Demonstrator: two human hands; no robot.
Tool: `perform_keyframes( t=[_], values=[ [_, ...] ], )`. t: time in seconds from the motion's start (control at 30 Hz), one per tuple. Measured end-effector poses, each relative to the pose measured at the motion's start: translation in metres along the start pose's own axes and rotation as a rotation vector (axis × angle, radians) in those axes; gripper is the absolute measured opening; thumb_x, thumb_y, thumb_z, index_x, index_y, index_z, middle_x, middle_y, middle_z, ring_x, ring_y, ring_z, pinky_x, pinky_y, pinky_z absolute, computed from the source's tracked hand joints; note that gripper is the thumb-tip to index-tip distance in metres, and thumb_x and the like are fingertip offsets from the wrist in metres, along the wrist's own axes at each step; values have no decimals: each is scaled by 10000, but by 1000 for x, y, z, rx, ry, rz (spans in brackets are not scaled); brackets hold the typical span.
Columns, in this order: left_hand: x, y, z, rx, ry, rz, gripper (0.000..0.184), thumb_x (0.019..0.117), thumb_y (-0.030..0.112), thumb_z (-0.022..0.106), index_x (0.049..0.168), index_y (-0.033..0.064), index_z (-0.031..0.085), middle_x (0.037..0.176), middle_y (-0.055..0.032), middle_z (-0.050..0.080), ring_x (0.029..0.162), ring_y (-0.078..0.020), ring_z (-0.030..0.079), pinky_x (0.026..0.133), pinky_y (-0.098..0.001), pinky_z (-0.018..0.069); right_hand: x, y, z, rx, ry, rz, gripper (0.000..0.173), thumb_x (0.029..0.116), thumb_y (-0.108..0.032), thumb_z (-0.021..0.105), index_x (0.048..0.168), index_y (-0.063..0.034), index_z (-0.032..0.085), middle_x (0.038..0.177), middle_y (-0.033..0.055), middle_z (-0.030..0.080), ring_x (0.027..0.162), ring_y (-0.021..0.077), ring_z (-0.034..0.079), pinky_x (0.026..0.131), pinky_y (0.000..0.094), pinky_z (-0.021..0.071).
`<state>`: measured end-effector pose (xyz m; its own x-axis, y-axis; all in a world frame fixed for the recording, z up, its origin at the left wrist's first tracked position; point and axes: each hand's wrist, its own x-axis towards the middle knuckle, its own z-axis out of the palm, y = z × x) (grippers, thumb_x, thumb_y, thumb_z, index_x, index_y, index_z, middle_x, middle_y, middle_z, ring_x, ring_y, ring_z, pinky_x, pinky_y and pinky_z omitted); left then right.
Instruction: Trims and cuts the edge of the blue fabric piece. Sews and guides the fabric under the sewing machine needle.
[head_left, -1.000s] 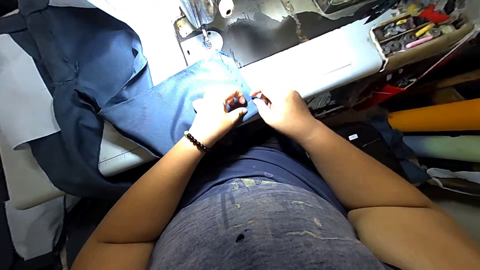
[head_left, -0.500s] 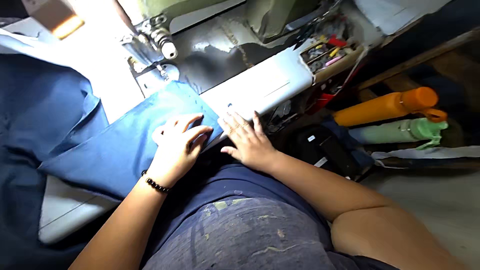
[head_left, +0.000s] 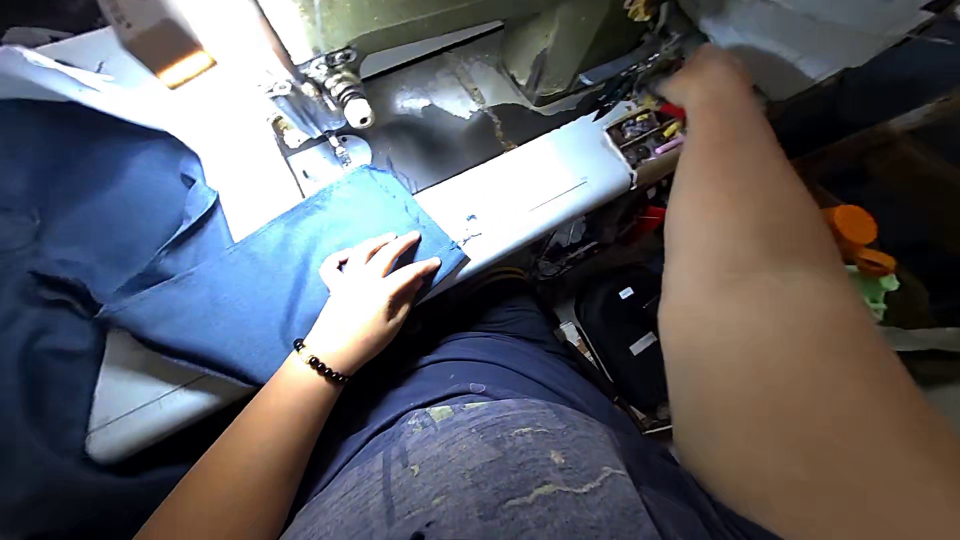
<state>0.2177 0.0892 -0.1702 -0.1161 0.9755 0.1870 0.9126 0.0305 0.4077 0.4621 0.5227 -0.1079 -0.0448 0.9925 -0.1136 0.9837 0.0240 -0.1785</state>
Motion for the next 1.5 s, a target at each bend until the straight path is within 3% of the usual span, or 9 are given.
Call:
perform_keyframes(
  t=[0.13,0.3,0.37,0.43,0.5,0.57,0.63,1.23,1.5],
  values=[
    [-1,2,-2,7,-20,1,364,1034,268,467,1292,324,718,1523,-12,550,1447,-298,449,1085,-681,280,6,13,-10,-93,-38,-55,557,981,-336,626,1269,138,579,1306,439,539,1267,611,499,973,805,362],
    [1,5,-3,3,-35,-18,371,1041,254,454,1321,309,690,1523,-10,548,1458,-294,437,1088,-703,272,-94,68,-7,177,98,-231,718,895,-168,660,1527,-5,360,1354,424,505,1237,645,489,932,840,363],
    [5,8,-4,22,-49,-34,370,1049,256,447,1329,313,682,1535,-6,535,1461,-289,427,1078,-678,284,-165,64,8,346,-19,-363,671,967,-218,654,1529,-31,339,1330,283,573,1155,431,617,922,644,514],
    [10,9,-4,22,-57,-38,365,1053,249,453,1331,306,682,1541,-17,529,1466,-294,421,1078,-669,284,-225,55,32,562,-399,-390,438,1026,-326,490,1417,-134,445,1050,2,653,889,113,684,741,347,596],
    [14,9,-3,18,-59,-30,353,1054,251,455,1322,297,681,1541,-20,527,1464,-297,424,1081,-669,284,-256,49,50,592,-800,-471,479,966,-442,552,1337,-143,513,907,-23,665,780,88,673,664,301,589],
    [15,10,-3,17,-50,-22,363,1046,233,459,1327,282,683,1560,-30,506,1478,-313,401,1088,-681,270,-267,41,57,538,-980,-568,564,921,-640,604,1255,-187,566,827,-59,638,723,41,649,630,234,563],
    [14,9,-1,18,-34,-14,368,1049,236,450,1329,290,684,1560,-32,509,1477,-309,405,1089,-669,269,-269,31,58,565,-1093,-565,506,940,-615,591,1211,-190,554,817,-56,614,720,33,642,630,199,557],
    [11,5,4,-1,14,33,365,1053,229,459,1320,294,699,1503,-68,569,1450,-300,448,1087,-623,294,-278,-10,69,476,-865,-619,297,1035,-466,560,1136,-189,585,721,-13,561,514,69,539,457,234,475],
    [11,5,4,10,8,35,364,1056,235,457,1324,297,696,1522,-65,550,1461,-301,434,1097,-614,291,-285,-13,73,429,-703,-682,247,1023,-369,620,1076,-128,621,699,-18,556,536,55,519,503,235,452]
  ],
)
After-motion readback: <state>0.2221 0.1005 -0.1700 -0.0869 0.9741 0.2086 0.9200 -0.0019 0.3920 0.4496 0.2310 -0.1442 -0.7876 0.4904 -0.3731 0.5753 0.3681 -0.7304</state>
